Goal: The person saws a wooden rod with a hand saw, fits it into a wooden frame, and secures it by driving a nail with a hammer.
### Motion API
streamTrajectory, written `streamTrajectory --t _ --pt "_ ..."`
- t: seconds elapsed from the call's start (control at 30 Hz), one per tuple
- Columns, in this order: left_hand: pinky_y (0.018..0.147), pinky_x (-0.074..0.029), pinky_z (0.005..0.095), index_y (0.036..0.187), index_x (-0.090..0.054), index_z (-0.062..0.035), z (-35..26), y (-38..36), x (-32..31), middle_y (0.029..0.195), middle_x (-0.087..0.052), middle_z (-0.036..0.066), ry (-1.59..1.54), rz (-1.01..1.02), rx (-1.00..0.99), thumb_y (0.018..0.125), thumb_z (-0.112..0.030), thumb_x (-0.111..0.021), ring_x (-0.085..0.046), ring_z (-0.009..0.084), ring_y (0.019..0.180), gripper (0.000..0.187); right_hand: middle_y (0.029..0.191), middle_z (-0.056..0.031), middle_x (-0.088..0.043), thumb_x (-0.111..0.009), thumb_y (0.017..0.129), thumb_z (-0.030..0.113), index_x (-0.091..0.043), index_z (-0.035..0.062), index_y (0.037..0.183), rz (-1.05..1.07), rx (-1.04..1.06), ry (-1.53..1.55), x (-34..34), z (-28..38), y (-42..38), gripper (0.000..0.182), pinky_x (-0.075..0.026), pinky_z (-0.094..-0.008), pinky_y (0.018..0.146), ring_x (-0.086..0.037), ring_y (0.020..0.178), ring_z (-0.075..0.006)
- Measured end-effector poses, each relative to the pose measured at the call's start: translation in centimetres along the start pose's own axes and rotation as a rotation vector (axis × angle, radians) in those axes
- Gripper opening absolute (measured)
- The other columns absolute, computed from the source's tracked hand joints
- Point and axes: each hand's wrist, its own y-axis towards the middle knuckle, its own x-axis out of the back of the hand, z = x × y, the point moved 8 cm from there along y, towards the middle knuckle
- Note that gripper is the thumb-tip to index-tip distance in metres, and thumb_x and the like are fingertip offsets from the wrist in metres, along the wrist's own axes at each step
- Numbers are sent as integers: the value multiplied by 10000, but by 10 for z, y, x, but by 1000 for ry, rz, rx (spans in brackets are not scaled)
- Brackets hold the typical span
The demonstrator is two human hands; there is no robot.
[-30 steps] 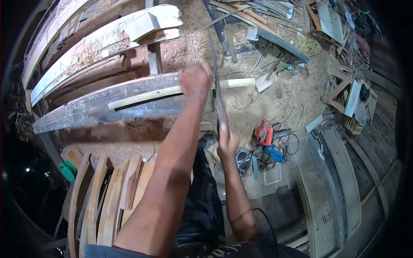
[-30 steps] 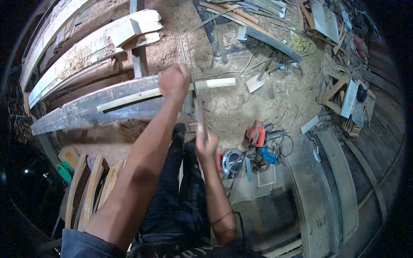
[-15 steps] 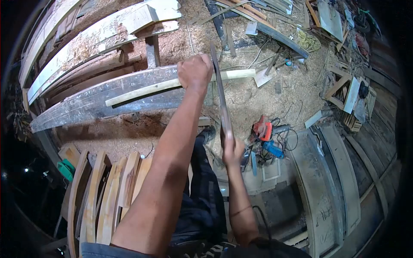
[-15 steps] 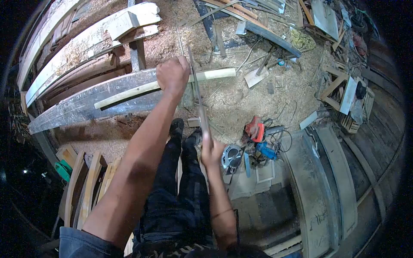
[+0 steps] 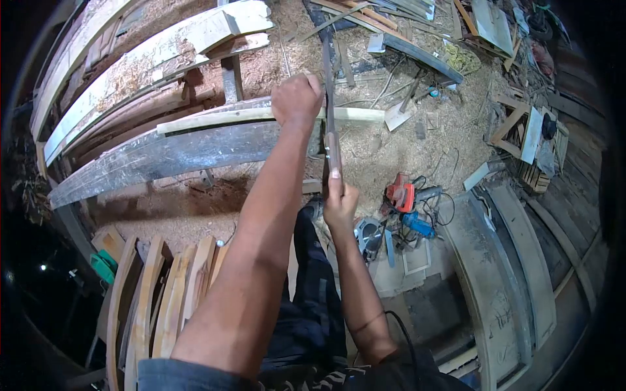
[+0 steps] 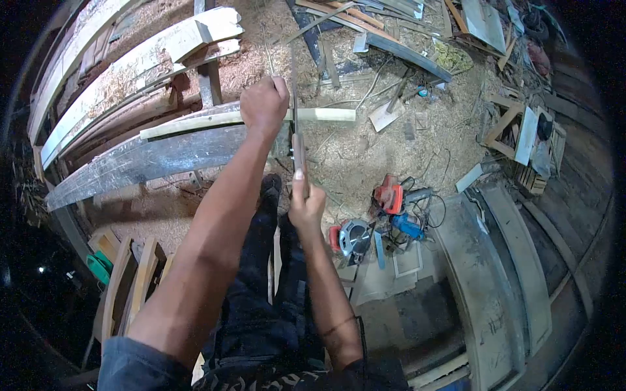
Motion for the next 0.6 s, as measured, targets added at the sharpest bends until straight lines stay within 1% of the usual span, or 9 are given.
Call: streamTrajectory --t 0.13,0.2,0.23,0.27,0.33,0.37,0.47,0.53,0.6 --pt "989 -407 501 867 -738 -34 -11 -4 5 910 -717 211 26 -64 -200 930 -282 -449 -671 360 939 386 529 44 -403 -561 1003 362 -447 65 563 -77 41 -98 -6 12 -1 543 -279 -299 456 -382 507 -67" --pt "1039 -337 487 947 -743 -58 5 -12 18 985 -715 191 13 -276 -107 943 -288 -424 -637 319 1048 394 518 -32 -401 -561 984 406 -493 -14 611 -69 0 -135 -7 7 -6 566 -346 -365 487 -422 522 -118" --pt "979 -394 466 919 -759 -58 13 -9 17 908 -725 196 84 -319 -36 922 -317 -444 -676 330 930 407 518 -26 -408 -557 991 389 -492 -7 601 -79 29 -94 -9 3 -5 560 -350 -363 487 -426 522 -119" --pt "979 -394 466 919 -759 -58 15 -4 12 908 -725 196 82 -327 -40 922 -317 -444 -676 330 930 407 518 -26 -408 -557 991 389 -492 -7 601 -80 38 -90 -8 0 -3 560 -350 -363 487 -426 522 -119" --pt "922 -438 448 870 -771 -60 16 -1 -4 816 -721 204 135 15 109 893 -343 -469 -690 351 797 415 514 -38 -386 -549 1002 365 -471 -5 586 -43 32 -92 -6 1 1 562 -345 -361 481 -413 519 -110" --pt "874 -467 430 820 -775 -65 17 -2 -3 748 -707 214 136 -83 94 870 -366 -487 -685 366 706 419 510 -35 -386 -546 1008 348 -488 -1 601 -16 4 -15 -5 -2 -1 538 -341 -346 474 -413 506 -103" --pt "867 -470 416 827 -776 -71 16 -2 -3 755 -705 217 143 -44 113 871 -370 -487 -690 357 734 418 505 -23 -403 -542 1009 328 -529 3 633 -51 21 -35 -4 19 -10 497 -333 -329 466 -423 484 -102" --pt "876 -465 414 820 -773 -72 18 -2 -6 746 -702 215 136 -37 123 868 -376 -488 -686 346 717 420 526 23 -420 -536 1010 296 -543 23 650 -39 51 -207 16 7 -39 452 -322 -311 464 -411 489 -92" --pt "904 -454 412 817 -767 -67 21 1 -9 742 -703 208 114 19 167 865 -372 -486 -677 346 699 417 528 22 -408 -533 1009 284 -525 22 641 -99 124 -191 23 50 -72 452 -312 -317 460 -395 496 -88"
